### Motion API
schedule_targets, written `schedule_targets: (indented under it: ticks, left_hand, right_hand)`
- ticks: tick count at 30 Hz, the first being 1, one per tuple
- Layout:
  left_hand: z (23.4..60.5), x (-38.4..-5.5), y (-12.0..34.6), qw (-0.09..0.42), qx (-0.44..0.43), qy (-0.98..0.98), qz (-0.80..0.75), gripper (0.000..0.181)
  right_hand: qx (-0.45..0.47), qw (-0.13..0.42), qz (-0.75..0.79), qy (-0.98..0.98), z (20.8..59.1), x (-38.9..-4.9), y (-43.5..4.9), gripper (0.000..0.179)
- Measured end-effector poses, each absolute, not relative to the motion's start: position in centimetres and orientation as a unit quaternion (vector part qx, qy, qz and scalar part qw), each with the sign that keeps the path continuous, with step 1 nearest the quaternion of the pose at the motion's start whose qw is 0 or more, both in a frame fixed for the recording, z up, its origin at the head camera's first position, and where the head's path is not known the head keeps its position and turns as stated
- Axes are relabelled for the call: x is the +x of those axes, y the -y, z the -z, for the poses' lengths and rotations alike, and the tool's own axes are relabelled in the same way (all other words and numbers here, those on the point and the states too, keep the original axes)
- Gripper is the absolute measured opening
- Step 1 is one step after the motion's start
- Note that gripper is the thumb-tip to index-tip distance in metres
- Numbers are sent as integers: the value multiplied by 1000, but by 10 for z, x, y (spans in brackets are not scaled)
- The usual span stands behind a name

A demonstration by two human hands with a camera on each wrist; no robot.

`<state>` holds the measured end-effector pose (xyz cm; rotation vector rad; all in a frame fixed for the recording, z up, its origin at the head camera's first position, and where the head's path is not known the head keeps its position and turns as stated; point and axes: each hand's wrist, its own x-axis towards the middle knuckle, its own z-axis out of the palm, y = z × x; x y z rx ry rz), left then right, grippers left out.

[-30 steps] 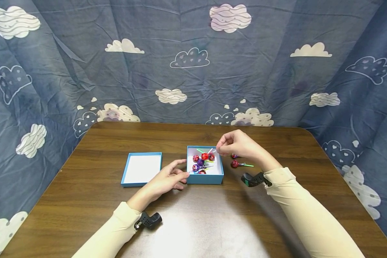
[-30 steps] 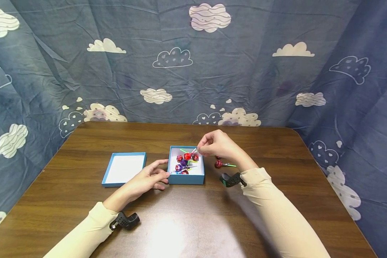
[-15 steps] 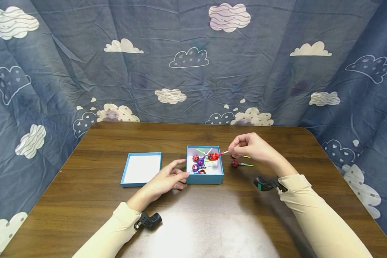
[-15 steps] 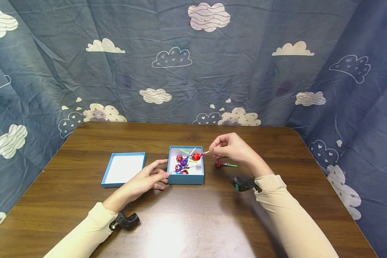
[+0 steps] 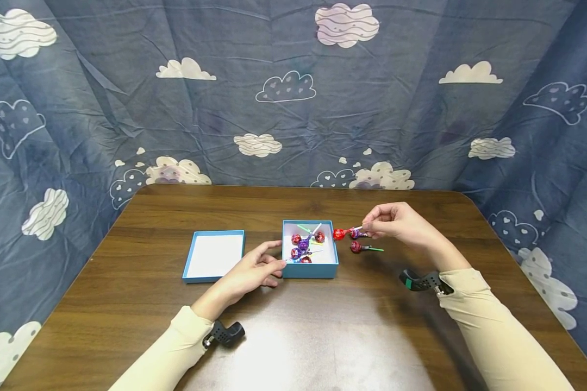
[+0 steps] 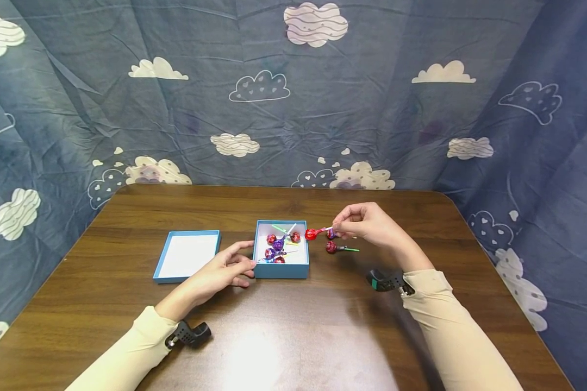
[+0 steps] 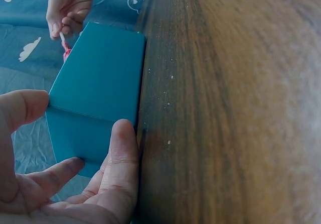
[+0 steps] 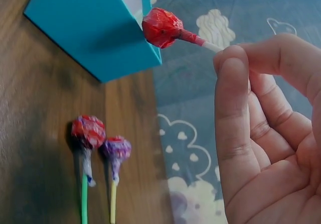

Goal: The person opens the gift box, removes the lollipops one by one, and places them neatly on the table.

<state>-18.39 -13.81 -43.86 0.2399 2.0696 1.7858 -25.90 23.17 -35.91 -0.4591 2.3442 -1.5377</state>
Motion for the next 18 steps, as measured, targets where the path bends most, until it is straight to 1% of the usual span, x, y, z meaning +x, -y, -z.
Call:
schedule_targets:
  ticks: [5,12,18]
  left_hand:
    - [439,-184,139,198,84,-739,-638,67]
    - [439,-185,139,197,87,-740,-637,67]
    - [439,-185,138,196,84,-737,-641,66]
  right_hand:
    - [-165,151,541,-811,363,-261,-242,16]
    - [-193,166,553,-793,378,-262,-259,7]
    - [-177,187,561,-787,391,-259,-268,7]
